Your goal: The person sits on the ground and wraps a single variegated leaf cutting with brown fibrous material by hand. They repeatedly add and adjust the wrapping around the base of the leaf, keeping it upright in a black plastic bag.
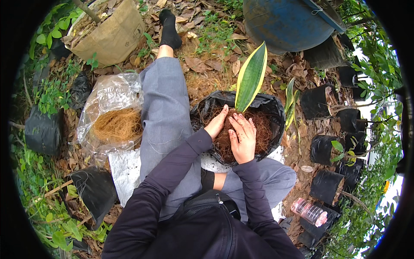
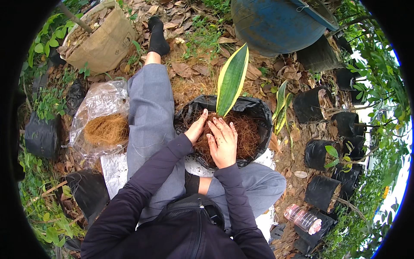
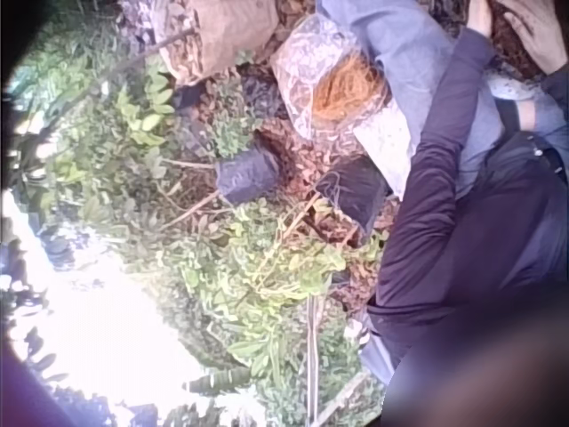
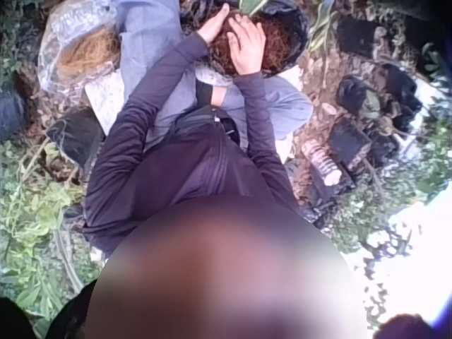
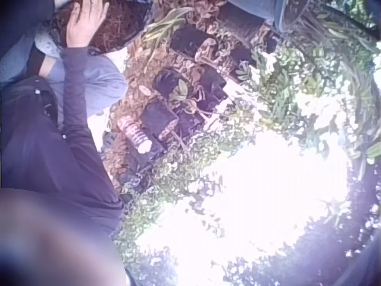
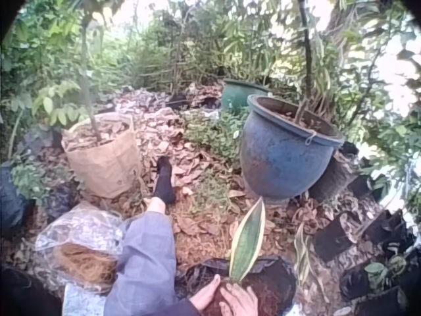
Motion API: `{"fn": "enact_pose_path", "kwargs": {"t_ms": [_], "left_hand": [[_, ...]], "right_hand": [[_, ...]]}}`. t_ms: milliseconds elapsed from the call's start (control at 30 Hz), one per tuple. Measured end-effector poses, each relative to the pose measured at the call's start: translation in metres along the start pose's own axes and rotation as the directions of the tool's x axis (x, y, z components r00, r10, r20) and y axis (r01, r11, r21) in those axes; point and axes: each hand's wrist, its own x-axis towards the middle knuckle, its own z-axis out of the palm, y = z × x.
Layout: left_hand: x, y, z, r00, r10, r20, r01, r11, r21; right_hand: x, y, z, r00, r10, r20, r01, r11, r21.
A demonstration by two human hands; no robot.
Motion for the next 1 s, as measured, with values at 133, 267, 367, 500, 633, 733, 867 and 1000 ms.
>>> {"fn": "enact_pose_path", "kwargs": {"t_ms": [133, 267, 367, 500, 633, 733, 867, 1000], "left_hand": [[0.0, -0.004, -0.004, 0.997, -0.056, -0.057, 0.053, 0.997, -0.051], [0.002, -0.003, -0.004, 1.0, 0.019, 0.022, -0.017, 0.993, -0.114], [0.0, -0.001, -0.001, 1.0, 0.007, -0.025, -0.009, 0.996, -0.088], [-0.002, 0.006, 0.003, 0.998, 0.042, 0.047, -0.044, 0.998, 0.043], [0.0, 0.004, 0.007, 0.999, 0.046, 0.002, -0.046, 0.998, 0.047], [0.001, -0.001, 0.007, 0.996, 0.062, -0.062, -0.064, 0.997, -0.033], [0.005, -0.008, 0.002, 0.996, 0.02, -0.083, -0.022, 1.0, -0.014], [0.009, -0.012, 0.0, 1.0, -0.018, -0.011, 0.018, 0.999, -0.05]], "right_hand": [[-0.005, 0.0, 0.008, 0.996, 0.027, 0.087, -0.018, 0.994, -0.105], [-0.006, 0.0, 0.003, 0.999, 0.005, 0.033, -0.003, 0.997, -0.074], [-0.007, -0.003, 0.001, 0.998, -0.042, 0.043, 0.045, 0.996, -0.081], [-0.002, 0.0, 0.006, 0.988, 0.122, -0.093, -0.108, 0.984, 0.139], [0.004, 0.009, 0.017, 0.982, 0.187, -0.031, -0.188, 0.981, -0.051], [0.003, 0.011, 0.026, 0.984, 0.173, -0.046, -0.177, 0.979, -0.101], [0.002, 0.013, 0.035, 0.979, 0.185, -0.089, -0.165, 0.968, 0.191], [-0.004, 0.009, 0.036, 0.962, 0.247, -0.117, -0.231, 0.964, 0.132]]}}
